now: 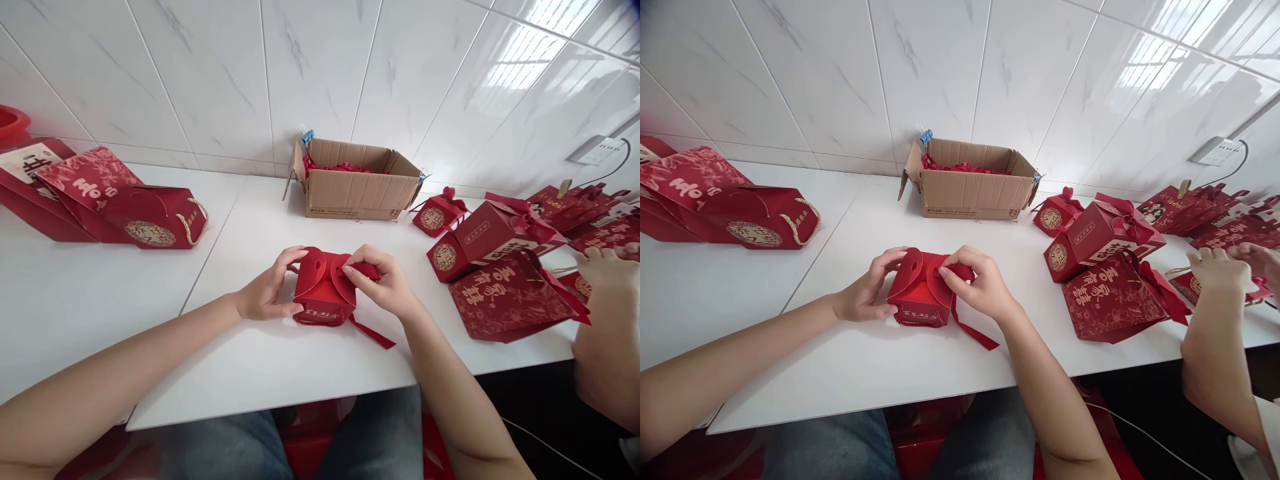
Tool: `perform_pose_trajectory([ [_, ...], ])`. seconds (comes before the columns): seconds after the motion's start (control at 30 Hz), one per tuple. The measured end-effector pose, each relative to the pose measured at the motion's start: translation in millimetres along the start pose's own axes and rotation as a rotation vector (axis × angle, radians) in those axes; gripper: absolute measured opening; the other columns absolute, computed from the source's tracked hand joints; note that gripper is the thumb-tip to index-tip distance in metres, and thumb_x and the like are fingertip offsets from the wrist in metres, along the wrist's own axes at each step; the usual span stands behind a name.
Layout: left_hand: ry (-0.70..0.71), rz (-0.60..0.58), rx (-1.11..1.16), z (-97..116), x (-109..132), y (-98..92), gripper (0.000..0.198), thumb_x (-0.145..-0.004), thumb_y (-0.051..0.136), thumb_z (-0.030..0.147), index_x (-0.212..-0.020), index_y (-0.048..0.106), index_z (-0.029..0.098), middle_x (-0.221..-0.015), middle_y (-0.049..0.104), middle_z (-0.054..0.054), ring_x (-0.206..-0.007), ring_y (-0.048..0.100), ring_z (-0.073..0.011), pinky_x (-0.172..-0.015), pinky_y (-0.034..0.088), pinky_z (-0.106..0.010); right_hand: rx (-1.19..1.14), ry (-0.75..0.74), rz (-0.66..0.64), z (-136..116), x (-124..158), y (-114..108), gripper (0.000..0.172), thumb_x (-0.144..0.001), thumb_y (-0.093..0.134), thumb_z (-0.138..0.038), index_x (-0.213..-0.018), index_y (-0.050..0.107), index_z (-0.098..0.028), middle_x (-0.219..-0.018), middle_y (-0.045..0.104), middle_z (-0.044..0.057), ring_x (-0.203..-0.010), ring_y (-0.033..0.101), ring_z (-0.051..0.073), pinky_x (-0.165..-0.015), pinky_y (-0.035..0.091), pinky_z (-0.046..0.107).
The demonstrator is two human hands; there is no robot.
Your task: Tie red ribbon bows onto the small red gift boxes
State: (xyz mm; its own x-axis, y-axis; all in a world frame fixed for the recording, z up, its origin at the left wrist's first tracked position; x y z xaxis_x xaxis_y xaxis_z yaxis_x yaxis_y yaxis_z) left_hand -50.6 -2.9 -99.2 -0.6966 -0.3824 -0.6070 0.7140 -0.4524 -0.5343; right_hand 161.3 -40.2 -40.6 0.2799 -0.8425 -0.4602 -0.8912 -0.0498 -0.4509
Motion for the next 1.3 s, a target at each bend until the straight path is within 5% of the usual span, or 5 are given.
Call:
perform_pose_trajectory([
  [0.2,0.002,0.006,-0.006,1,0,-0.3,0.087,-0.078,0.065,0.032,-0.149,0.016,0.029,-0.142,0.029,-0.018,-0.132,0.034,-0.0362,-0.094,0.048,-0.052,0.028,-0.030,0.035,2,0,4,0.002,-0.083,0.062,-0.020,-0.084,0.063,-0.021,-0.102,0.060,0.007,-0.099,0.059,0.019,-0.090,0.047,0.038],
  [0.3,0.002,0.005,-0.010,1,0,-0.3,0.087,-0.078,0.065,0.031,-0.149,0.016,0.029,-0.142,0.028,-0.018,-0.132,0.034,-0.0361,-0.094,0.048,-0.052,0.032,-0.021,0.002,2,1,6,0.018,-0.084,0.060,-0.019,-0.102,0.060,-0.024,-0.121,0.060,0.008,-0.116,0.055,0.023,-0.099,0.042,0.043],
  [0.53,0.009,0.006,0.015,2,-2,0.3,0.086,-0.077,0.066,0.029,-0.148,0.018,0.029,-0.142,0.031,-0.018,-0.131,0.037,-0.0359,-0.094,0.047,-0.052,0.005,-0.068,-0.027,-5,1,3,0.020,-0.086,0.055,-0.016,-0.104,0.061,-0.024,-0.102,0.060,0.006,-0.095,0.058,0.020,-0.089,0.048,0.042],
  [0.73,0.045,-0.016,0.020,3,-2,-0.2,0.087,-0.076,0.064,0.028,-0.149,0.017,0.029,-0.144,0.030,-0.018,-0.129,0.038,-0.0345,-0.094,0.047,-0.052,-0.282,0.018,-0.153,2,2,-5,0.023,-0.091,0.053,-0.023,-0.109,0.065,-0.026,-0.097,0.046,0.005,-0.082,0.053,0.015,-0.062,0.052,0.028],
  [1.3,0.170,-0.056,-0.102,20,-6,4.6,0.084,-0.077,0.061,0.039,-0.148,0.020,0.023,-0.133,0.042,-0.019,-0.127,0.039,-0.0357,-0.094,0.047,-0.053,-0.513,-0.010,-0.386,5,4,-14,0.006,-0.082,0.066,-0.026,-0.082,0.069,-0.020,-0.080,0.063,0.004,-0.074,0.056,0.015,-0.066,0.049,0.033],
])
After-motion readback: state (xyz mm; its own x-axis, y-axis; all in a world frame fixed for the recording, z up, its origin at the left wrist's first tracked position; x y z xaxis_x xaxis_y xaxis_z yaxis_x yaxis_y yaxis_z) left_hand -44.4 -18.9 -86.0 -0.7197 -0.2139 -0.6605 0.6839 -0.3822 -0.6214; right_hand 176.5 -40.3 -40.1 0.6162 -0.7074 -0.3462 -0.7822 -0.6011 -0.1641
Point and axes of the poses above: each hand's wrist, its own x-axis away from the middle knuckle, its own y-axis out of the palm, z = x × y, the point moved 4 cm from there along -x, towards the middle knuckle
